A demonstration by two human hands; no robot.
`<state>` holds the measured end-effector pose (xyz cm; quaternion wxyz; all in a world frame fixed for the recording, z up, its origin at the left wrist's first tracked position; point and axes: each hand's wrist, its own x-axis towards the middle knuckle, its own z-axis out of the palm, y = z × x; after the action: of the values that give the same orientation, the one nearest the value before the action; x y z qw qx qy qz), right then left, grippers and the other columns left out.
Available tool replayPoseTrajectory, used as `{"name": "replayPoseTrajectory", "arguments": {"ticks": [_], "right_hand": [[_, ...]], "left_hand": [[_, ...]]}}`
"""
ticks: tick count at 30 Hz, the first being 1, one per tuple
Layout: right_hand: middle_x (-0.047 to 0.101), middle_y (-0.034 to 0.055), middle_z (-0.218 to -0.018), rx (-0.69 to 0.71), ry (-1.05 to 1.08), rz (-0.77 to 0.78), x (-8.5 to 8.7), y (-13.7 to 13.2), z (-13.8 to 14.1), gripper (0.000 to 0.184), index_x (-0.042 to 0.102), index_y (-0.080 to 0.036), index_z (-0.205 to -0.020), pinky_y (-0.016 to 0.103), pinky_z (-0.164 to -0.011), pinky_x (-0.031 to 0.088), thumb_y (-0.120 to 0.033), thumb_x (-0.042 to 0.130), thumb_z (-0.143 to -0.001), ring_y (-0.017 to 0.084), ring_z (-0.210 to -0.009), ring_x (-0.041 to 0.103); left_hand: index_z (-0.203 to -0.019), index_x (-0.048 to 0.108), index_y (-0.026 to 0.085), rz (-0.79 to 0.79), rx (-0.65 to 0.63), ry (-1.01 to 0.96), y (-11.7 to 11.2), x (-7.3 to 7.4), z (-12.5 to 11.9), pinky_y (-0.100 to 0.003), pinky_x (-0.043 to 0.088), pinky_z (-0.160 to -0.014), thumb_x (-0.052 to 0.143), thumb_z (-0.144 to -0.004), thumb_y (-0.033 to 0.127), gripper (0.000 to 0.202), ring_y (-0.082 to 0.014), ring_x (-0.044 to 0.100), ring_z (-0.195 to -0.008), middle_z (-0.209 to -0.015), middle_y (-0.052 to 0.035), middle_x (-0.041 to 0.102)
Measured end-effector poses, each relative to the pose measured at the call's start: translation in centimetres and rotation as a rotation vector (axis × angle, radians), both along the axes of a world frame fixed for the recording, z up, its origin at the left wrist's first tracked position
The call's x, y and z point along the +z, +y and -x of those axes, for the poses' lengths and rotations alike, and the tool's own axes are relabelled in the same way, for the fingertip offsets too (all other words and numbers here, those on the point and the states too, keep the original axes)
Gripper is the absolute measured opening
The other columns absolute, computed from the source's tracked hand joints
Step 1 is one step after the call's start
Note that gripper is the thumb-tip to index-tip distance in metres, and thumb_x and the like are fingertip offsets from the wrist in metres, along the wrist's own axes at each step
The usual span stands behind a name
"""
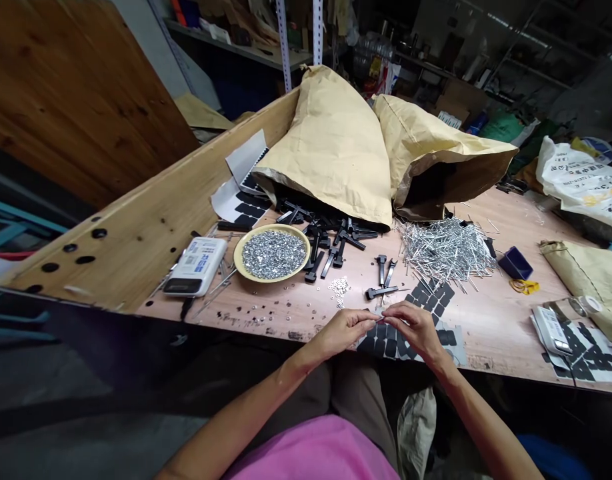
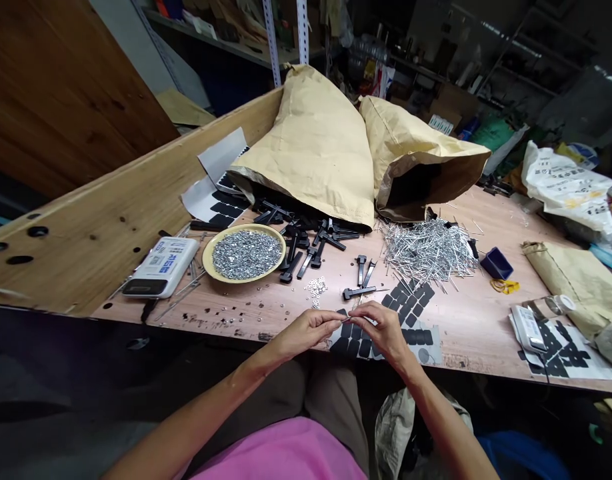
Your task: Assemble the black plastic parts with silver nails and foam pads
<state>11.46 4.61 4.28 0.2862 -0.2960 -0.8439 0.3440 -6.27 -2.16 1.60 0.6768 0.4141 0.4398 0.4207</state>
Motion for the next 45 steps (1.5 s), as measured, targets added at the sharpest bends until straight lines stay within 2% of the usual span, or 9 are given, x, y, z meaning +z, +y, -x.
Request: {"name": "replayPoseTrajectory", "arguments": {"ticks": [2, 7, 10, 14, 21, 25, 28, 35, 45], "right_hand": [[0.069, 0.0056, -0.080, 0.011, -0.028, -0.074, 0.0, -0.2, -0.1, 0.021, 0.070, -0.024, -0.086, 0.028, -0.065, 0.055, -0.037, 0.054, -0.087, 0.017, -0.073, 0.066], [0.067, 0.0063, -0.080, 0.038, -0.081, -0.182, -0.5, -0.5, -0.4, 0.023, 0.068, -0.024, -0.090, 0.029, -0.066, 0.055, -0.036, 0.048, -0.090, 0.017, -0.075, 0.064], [0.066, 0.0071, -0.082, 0.052, -0.069, -0.200, -0.7, -0.7, -0.5, 0.022, 0.068, -0.023, -0.092, 0.030, -0.068, 0.054, -0.033, 0.047, -0.090, 0.017, -0.076, 0.063], [0.067, 0.0057, -0.079, -0.016, -0.037, -0.150, -0.5, -0.6, -0.3, 0.021, 0.068, -0.024, -0.087, 0.030, -0.067, 0.054, -0.035, 0.050, -0.089, 0.018, -0.075, 0.064], [0.067, 0.0040, -0.071, -0.008, -0.013, -0.049, -0.3, -0.3, -0.3, 0.020, 0.070, -0.024, -0.079, 0.028, -0.062, 0.053, -0.037, 0.058, -0.084, 0.017, -0.067, 0.064], [0.068, 0.0049, -0.075, -0.023, -0.008, -0.069, -0.6, -0.7, -0.5, 0.018, 0.070, -0.024, -0.081, 0.028, -0.064, 0.053, -0.035, 0.057, -0.085, 0.017, -0.070, 0.064], [0.068, 0.0052, -0.076, -0.029, -0.004, -0.035, -0.9, -0.9, -0.5, 0.018, 0.071, -0.023, -0.082, 0.027, -0.064, 0.053, -0.036, 0.057, -0.085, 0.017, -0.070, 0.064], [0.068, 0.0047, -0.079, -0.041, 0.031, 0.122, -1.1, -0.5, -0.8, 0.023, 0.071, -0.023, -0.091, 0.026, -0.063, 0.052, -0.041, 0.057, -0.084, 0.016, -0.072, 0.065], [0.065, 0.0048, -0.080, -0.008, -0.086, -0.212, -1.0, -0.8, -1.1, 0.019, 0.065, -0.022, -0.089, 0.026, -0.064, 0.051, -0.031, 0.048, -0.091, 0.015, -0.073, 0.062]], "left_hand": [[-0.099, 0.068, 0.010, 0.029, -0.070, -0.086, 0.0, 0.1, 0.1, -0.019, 0.020, -0.041, 0.061, -0.068, 0.056, 0.056, -0.0052, 0.021, -0.043, -0.046, 0.0096, 0.028], [-0.091, 0.070, 0.012, -0.015, 0.011, -0.027, -0.1, 0.3, 0.2, -0.019, 0.019, -0.042, 0.065, -0.068, 0.049, 0.044, -0.0054, 0.024, -0.045, -0.048, 0.0077, 0.035], [-0.101, 0.067, 0.010, 0.085, -0.097, -0.135, -0.1, 0.1, 0.2, -0.018, 0.014, -0.039, 0.065, -0.067, 0.053, 0.055, -0.0038, 0.022, -0.041, -0.047, 0.0092, 0.033], [-0.110, 0.062, 0.009, 0.168, -0.088, -0.221, -0.1, -0.4, 0.0, -0.017, 0.008, -0.038, 0.066, -0.066, 0.056, 0.064, -0.0023, 0.018, -0.038, -0.047, 0.0107, 0.032], [-0.089, 0.072, 0.013, -0.091, 0.082, 0.039, -0.1, -0.3, -0.4, -0.019, 0.030, -0.045, 0.066, -0.069, 0.044, 0.037, -0.0070, 0.035, -0.049, -0.053, 0.0035, 0.046], [-0.094, 0.072, 0.012, -0.057, -0.012, -0.009, -0.1, -0.2, -0.2, -0.018, 0.029, -0.043, 0.062, -0.073, 0.044, 0.040, -0.0068, 0.033, -0.045, -0.048, 0.0048, 0.042], [-0.088, 0.073, 0.015, -0.092, 0.064, 0.065, -0.1, -0.1, -0.2, -0.019, 0.033, -0.045, 0.066, -0.070, 0.041, 0.032, -0.0087, 0.039, -0.051, -0.055, 0.0010, 0.052], [-0.108, 0.065, 0.009, 0.047, -0.030, -0.073, 0.0, -0.2, -0.4, -0.017, 0.028, -0.042, 0.060, -0.068, 0.059, 0.065, -0.0037, 0.022, -0.043, -0.047, 0.0110, 0.026], [-0.092, 0.071, 0.014, -0.083, -0.002, 0.085, 0.0, 0.2, -0.6, -0.017, 0.031, -0.042, 0.057, -0.075, 0.050, 0.042, -0.0069, 0.033, -0.048, -0.051, 0.0052, 0.039]]}}
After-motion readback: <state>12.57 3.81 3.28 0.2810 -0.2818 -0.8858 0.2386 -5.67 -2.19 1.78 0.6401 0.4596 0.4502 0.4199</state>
